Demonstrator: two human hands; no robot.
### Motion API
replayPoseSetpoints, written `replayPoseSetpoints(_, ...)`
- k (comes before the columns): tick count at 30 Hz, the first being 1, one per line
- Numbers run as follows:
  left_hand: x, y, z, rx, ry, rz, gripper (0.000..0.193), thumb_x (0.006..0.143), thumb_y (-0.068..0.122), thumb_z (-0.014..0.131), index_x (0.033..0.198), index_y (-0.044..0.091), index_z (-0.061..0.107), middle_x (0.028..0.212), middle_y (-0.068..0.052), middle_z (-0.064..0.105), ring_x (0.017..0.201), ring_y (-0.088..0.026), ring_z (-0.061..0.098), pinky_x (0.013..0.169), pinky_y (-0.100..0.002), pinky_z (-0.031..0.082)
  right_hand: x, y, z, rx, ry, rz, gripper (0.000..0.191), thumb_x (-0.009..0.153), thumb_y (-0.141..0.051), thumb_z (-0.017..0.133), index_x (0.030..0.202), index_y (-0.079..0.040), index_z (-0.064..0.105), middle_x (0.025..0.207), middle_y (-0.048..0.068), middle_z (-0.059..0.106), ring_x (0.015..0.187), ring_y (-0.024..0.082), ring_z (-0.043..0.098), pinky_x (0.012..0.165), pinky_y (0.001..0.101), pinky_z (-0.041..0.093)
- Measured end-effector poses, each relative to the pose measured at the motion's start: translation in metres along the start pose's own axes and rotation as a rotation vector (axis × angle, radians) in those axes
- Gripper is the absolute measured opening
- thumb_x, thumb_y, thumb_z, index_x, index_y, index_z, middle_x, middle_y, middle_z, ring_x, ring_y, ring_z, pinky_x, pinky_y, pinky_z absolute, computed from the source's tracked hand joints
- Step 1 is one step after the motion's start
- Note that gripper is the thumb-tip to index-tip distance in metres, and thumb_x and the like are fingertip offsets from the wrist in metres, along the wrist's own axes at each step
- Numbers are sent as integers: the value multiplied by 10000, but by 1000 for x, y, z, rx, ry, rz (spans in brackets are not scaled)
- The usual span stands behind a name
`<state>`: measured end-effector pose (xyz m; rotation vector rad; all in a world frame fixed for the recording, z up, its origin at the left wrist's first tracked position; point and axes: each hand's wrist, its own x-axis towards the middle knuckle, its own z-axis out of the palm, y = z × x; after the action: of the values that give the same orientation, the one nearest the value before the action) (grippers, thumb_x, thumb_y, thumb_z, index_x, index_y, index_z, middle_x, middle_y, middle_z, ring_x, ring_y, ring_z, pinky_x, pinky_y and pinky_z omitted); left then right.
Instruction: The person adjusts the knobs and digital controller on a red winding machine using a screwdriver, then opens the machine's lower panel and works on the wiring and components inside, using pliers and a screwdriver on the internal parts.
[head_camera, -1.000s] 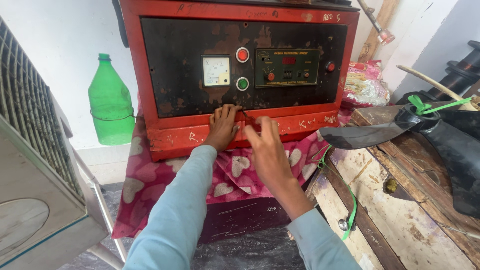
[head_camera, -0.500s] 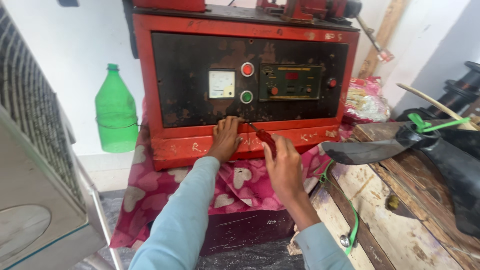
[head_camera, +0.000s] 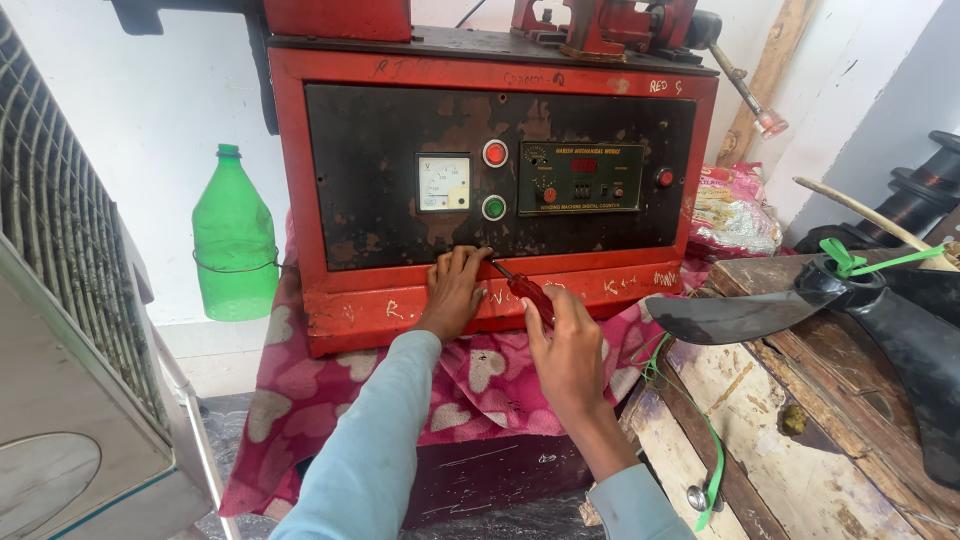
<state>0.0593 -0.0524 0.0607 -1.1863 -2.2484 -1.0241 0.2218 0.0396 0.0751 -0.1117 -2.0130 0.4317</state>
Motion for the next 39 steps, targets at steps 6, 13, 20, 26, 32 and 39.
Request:
replayPoseSetpoints(6,1,-2,1,-15,-23,-18,636,881,97,716,1455,179,454,1403,-56,445,1345,-288,385,1152,-502,253,-3,7,7,6,3,76,275,963,-103,696,1109,128,672,942,288,730,747,337,773,572,357,637)
replayPoseSetpoints(13,2,-1,2,-38,-8,-29,589,874,110,731,1404,182,484,1386,-55,453,1351,-285,391,1147,-495,265,-8,19,15,3,61,49,263,979,-83,689,1110,145,678,913,295,732,726,319,770,522,331,642)
replayPoseSetpoints(20,0,0,2,-34,21,7,629,851,93,733,1421,168,477,1393,-75,445,1338,-309,384,1130,-513,258,-14,22,16,-21,32,76,265,953,-92,700,1082,138,683,902,295,736,695,330,770,497,346,619)
replayPoseSetpoints(26,1,1,3,-11,26,24,586,879,111,725,1409,166,481,1380,-81,451,1350,-312,379,1117,-516,269,-26,16,21,4,79,-62,204,963,-39,698,1087,122,682,988,282,709,833,343,767,626,325,658)
replayPoseSetpoints(32,-1,0,4,-13,12,9,675,850,85,717,1462,158,441,1410,-82,444,1346,-315,379,1112,-503,277,-40,13,19,11,45,-114,172,896,63,660,1064,74,695,1116,230,662,833,320,759,660,307,641)
replayPoseSetpoints(39,0,-1,5,-28,16,25,682,871,80,709,1488,176,436,1397,-70,451,1342,-306,383,1130,-494,258,-37,23,35,9,101,-72,220,864,131,637,1060,55,700,1161,235,649,931,341,746,714,324,626)
